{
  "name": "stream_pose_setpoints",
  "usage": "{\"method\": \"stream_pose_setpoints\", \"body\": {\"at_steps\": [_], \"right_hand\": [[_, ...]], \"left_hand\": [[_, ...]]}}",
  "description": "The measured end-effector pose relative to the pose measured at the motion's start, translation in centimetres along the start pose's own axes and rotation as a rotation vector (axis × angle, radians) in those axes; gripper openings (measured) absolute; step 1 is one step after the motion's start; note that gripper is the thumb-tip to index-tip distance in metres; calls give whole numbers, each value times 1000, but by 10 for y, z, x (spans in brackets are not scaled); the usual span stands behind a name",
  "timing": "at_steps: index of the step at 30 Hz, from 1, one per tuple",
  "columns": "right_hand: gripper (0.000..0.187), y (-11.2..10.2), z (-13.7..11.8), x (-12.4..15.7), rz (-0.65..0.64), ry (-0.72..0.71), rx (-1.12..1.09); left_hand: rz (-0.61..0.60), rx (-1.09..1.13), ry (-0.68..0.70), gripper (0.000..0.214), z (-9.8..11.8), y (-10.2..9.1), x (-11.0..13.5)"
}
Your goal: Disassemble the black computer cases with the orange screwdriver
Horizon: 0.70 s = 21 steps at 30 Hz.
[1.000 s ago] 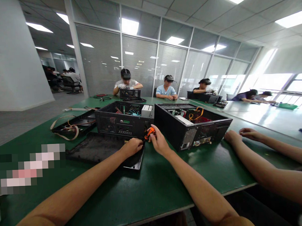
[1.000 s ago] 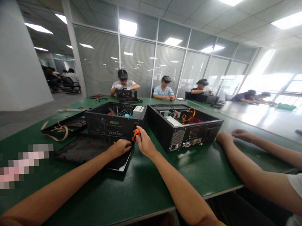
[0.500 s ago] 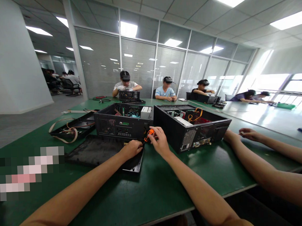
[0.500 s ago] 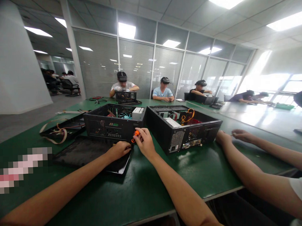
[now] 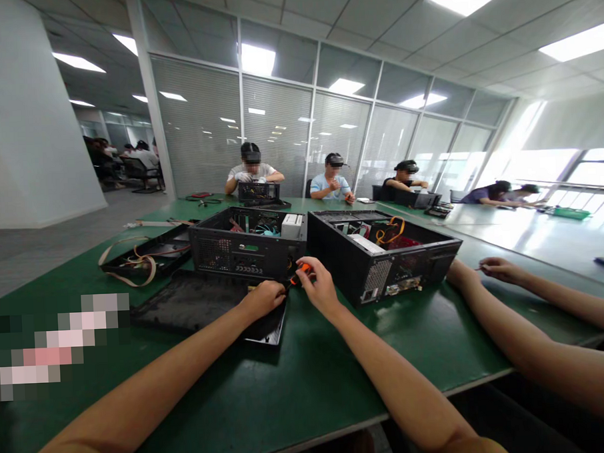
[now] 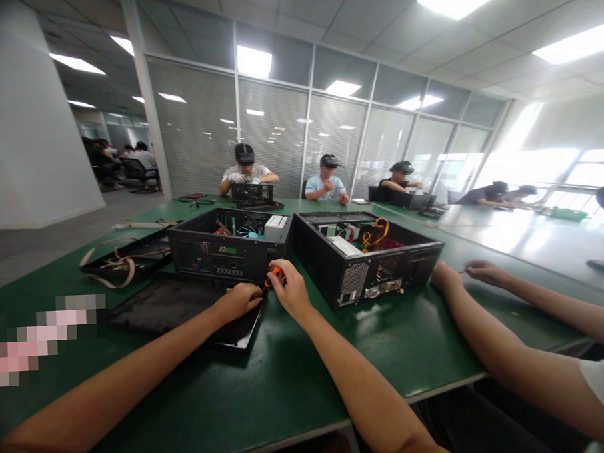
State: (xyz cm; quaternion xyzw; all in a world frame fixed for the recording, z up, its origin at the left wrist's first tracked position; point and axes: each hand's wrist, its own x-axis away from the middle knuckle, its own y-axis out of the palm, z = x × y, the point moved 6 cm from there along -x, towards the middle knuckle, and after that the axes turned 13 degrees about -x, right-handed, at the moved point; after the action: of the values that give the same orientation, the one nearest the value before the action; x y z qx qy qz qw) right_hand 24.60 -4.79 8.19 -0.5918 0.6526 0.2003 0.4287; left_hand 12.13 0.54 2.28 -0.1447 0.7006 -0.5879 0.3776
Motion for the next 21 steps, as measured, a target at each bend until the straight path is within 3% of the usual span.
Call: {"method": "stream_pose_setpoints", "body": {"at_steps": [4,10,15,19,21], "right_hand": [[42,-1,0,2,7,15,4],[27,3,-3,4,-48,25,63],[26,0,-6,1,-40,-33,90],[23,-7,-40,1,24,-189,84],[18,9,-67,11,-72,-285,173]], "left_hand": [[8,16,-23,12,0,-2,1],[-8,26,-37,12,-2,-3,1],[2,18,-40,9,0,-1,2],[38,29,-79,9,-4,-9,6],[61,28,-91,10,-13,-19,8]]}}
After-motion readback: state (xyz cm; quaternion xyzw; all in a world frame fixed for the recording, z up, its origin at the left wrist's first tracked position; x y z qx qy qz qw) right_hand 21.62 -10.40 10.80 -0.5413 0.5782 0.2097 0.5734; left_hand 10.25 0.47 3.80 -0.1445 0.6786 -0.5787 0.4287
